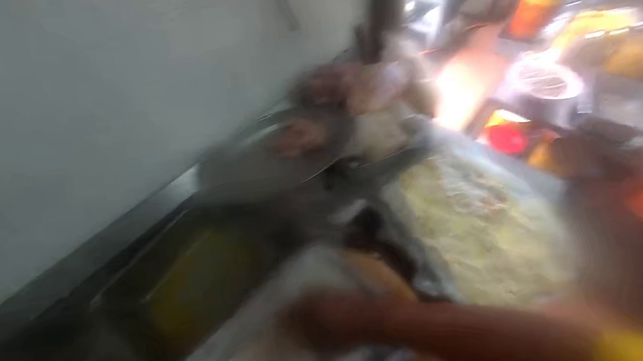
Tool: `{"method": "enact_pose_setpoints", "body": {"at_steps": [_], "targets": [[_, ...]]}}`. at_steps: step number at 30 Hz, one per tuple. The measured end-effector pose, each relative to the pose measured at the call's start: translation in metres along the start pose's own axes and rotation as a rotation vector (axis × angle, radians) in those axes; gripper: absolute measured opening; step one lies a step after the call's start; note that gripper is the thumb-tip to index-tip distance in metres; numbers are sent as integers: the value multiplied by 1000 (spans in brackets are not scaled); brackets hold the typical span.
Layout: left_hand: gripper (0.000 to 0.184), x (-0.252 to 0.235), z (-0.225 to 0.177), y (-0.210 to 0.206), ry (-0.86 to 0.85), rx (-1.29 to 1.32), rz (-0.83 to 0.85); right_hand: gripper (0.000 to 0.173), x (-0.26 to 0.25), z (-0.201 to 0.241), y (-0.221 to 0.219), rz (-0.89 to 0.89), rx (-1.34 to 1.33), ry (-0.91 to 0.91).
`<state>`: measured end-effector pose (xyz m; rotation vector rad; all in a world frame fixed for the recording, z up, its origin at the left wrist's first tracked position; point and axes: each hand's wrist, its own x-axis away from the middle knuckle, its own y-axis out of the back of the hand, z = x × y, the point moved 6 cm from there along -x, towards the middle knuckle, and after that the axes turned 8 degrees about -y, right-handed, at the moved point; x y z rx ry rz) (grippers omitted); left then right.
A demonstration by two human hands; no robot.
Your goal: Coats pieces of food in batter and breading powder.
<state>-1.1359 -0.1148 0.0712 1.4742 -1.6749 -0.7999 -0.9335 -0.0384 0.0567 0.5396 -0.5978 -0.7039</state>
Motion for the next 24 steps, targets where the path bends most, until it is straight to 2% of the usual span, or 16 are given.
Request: {"method": "enact_pose_setpoints", "body": {"at_steps": [2,5,8,11,13,15,16,17,19,21,24], "targets": [[50,5,-5,19,256,237,64,45,1,8,8,200,-187,-41],[46,4,14,4,394,300,146,38,-4,-9,-3,295,-221,-164],[51,6,33,-16,317,14,172,34,-1,-30,1,99,-43,-396],[57,14,22,-15,111,-289,11,36,13,-29,17,-53,73,-521],[59,17,10,-21,2,-315,0,31,18,-25,11,-45,140,-472],[61,13,2,-42,-68,-299,163,30,14,-22,-11,31,243,-337],[68,12,2,-56,-76,-294,271,31,12,-20,-23,85,299,-283],[74,10,1,-65,-55,-287,392,33,11,-16,-29,128,333,-262],[73,6,-1,-65,-17,-251,505,35,15,-6,-23,160,358,-281],[72,11,-1,-53,-11,-211,483,37,20,0,-20,151,364,-242],[70,21,15,-54,-11,-258,437,44,19,-4,-43,198,379,-104]]}}
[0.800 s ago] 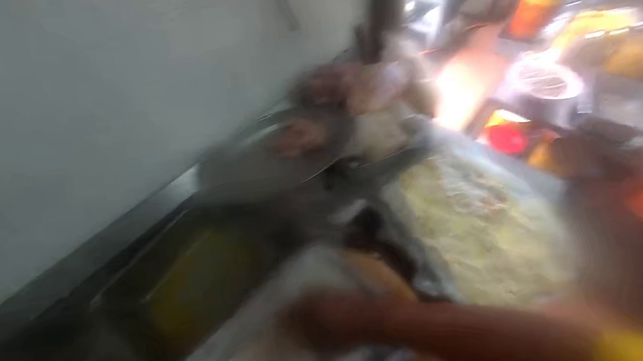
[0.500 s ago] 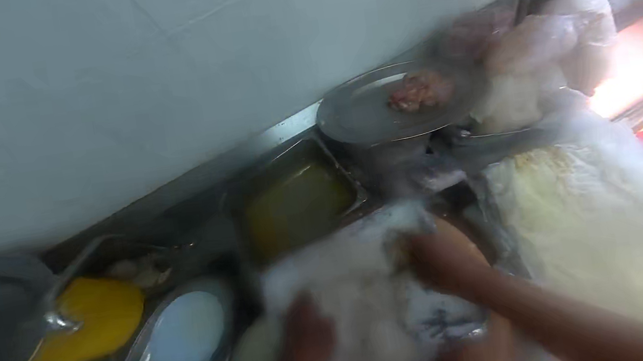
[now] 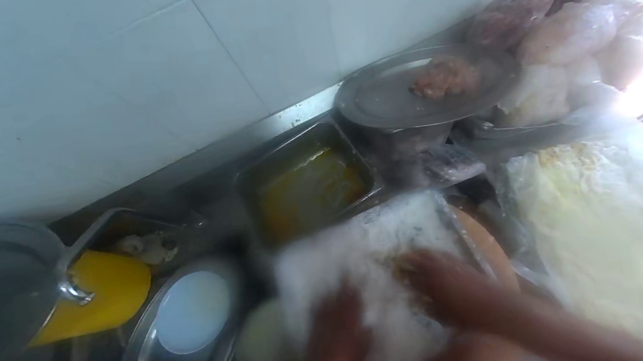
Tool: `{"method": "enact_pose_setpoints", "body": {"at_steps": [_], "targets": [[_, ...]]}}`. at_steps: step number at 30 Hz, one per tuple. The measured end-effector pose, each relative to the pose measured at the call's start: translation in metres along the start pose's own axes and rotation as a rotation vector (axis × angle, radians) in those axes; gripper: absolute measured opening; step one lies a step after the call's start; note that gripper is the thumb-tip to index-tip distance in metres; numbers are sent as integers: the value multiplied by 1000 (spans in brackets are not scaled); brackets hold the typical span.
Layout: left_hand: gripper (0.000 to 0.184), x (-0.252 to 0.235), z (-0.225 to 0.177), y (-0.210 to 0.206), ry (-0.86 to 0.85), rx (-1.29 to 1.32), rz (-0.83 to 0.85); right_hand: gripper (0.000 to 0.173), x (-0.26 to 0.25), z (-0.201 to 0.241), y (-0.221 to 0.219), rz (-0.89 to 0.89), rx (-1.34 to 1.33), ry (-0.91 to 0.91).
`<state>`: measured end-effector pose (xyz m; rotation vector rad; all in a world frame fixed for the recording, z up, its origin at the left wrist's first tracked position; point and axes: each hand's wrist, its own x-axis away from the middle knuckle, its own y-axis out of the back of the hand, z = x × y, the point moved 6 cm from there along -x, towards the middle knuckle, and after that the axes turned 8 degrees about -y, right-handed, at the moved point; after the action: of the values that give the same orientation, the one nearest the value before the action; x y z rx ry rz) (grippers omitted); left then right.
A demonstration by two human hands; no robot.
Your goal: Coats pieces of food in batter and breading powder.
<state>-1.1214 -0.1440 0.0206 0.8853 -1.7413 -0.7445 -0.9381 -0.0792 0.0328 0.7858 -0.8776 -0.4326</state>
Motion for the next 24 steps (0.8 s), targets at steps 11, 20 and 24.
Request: {"method": "enact_pose_setpoints", "body": {"at_steps": [11,20,24], "targets": [[61,13,20,24,226,164,-113,49,-9,12,2,-42,-87,-125],[24,8,52,45,250,1636,-659,45,17,-15,47,-171,-839,-116],[23,14,48,70,213,1730,-712,64,29,-5,60,-137,-1085,-23]]}}
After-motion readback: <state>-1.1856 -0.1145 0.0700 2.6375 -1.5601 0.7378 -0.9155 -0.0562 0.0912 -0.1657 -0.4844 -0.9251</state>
